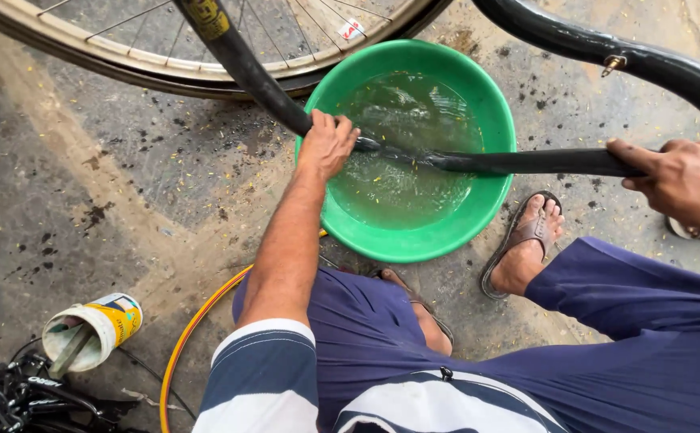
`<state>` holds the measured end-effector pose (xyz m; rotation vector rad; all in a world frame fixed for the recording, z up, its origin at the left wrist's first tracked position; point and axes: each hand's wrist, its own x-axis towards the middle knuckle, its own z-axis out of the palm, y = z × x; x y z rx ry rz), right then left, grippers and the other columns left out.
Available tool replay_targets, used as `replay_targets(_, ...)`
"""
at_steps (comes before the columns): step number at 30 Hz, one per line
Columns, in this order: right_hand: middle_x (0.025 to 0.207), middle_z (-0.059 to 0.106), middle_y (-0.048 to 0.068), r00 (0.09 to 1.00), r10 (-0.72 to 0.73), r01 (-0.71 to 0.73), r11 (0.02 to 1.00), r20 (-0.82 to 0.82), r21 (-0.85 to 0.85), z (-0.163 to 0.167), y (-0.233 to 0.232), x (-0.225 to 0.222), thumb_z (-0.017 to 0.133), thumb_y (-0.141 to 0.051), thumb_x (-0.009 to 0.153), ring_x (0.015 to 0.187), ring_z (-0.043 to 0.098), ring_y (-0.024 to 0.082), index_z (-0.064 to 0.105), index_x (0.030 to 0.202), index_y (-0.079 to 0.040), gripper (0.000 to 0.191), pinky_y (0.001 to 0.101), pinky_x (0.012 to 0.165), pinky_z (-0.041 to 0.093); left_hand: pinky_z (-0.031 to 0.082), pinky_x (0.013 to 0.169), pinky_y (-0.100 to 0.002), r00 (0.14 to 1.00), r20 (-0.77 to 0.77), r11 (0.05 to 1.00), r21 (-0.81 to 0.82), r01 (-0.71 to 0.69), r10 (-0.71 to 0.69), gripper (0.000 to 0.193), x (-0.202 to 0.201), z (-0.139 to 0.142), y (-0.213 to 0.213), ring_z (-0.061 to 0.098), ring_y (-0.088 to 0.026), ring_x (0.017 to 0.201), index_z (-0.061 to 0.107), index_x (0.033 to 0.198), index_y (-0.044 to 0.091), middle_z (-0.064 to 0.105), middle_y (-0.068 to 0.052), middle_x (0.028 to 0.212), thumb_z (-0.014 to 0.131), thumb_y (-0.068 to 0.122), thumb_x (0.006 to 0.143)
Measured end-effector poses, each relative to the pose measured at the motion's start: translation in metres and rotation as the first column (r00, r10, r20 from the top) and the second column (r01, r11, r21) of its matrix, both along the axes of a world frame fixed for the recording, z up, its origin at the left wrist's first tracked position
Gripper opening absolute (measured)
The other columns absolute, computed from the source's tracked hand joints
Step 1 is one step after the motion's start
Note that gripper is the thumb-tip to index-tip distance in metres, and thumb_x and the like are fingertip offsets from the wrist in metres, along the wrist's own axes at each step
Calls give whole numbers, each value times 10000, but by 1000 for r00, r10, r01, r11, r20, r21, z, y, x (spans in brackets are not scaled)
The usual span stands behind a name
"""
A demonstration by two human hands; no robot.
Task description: The person submerges a bicycle inner tube in a green basin of water and rubs it with both hands to clean it. They repeatedly lift and re-submerge sections of the tube, then remove it from the water and inspect the surface.
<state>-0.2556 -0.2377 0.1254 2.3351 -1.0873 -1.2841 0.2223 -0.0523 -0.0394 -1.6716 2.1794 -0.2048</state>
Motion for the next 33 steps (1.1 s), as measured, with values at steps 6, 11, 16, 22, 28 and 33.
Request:
replay_targets(6,825,688,-20,992,28,-27,1000,-126,9,16,13,24,347,-667,980,560,619,39,401,1584,-515,626,215,553,473,390,899,-603,990,140,992,118,-36,19,401,-9,-9,-9,620,-402,1053,602,1401,150,591,-136,1235,416,263,1063)
replay_targets(11,860,690,-33,990,59,-60,998,-127,-3,20,16,26,334,-650,993,581,611,41,393,1594,-524,617,190,544,455,403,874,-627,983,182,986,164,-36,6,394,-13,-9,-16,594,-391,1105,604,1352,81,569,-159,1277,430,230,1031)
replay_targets(16,839,705,-42,987,45,-45,999,-152,3,20,17,30,340,-669,974,564,613,22,401,1580,-522,627,189,541,445,406,887,-621,982,189,979,198,-50,12,410,-13,-10,-16,602,-388,1101,596,1377,71,563,-165,1292,434,237,1038)
replay_targets(22,847,716,-43,985,72,-74,997,-155,-8,28,22,37,332,-659,981,585,618,26,384,1592,-521,628,184,535,452,404,899,-611,976,216,963,263,-51,-7,414,-13,-10,-18,603,-376,1107,580,1390,69,548,-165,1316,445,232,1035)
replay_targets(28,1048,701,12,983,91,-79,993,-159,84,47,28,55,227,-427,1094,652,637,43,267,1619,-532,536,176,544,513,407,896,-614,976,215,962,259,-86,29,423,-16,-10,-17,596,-372,1107,580,1395,55,550,-162,1315,451,232,1034)
replay_targets(33,1201,612,100,975,165,-134,972,-151,195,51,46,75,224,-178,1113,726,694,98,178,1635,-481,605,219,613,609,411,878,-623,965,246,941,298,-161,87,417,-14,-5,-5,585,-418,1117,612,1365,49,564,-186,1305,459,245,1029)
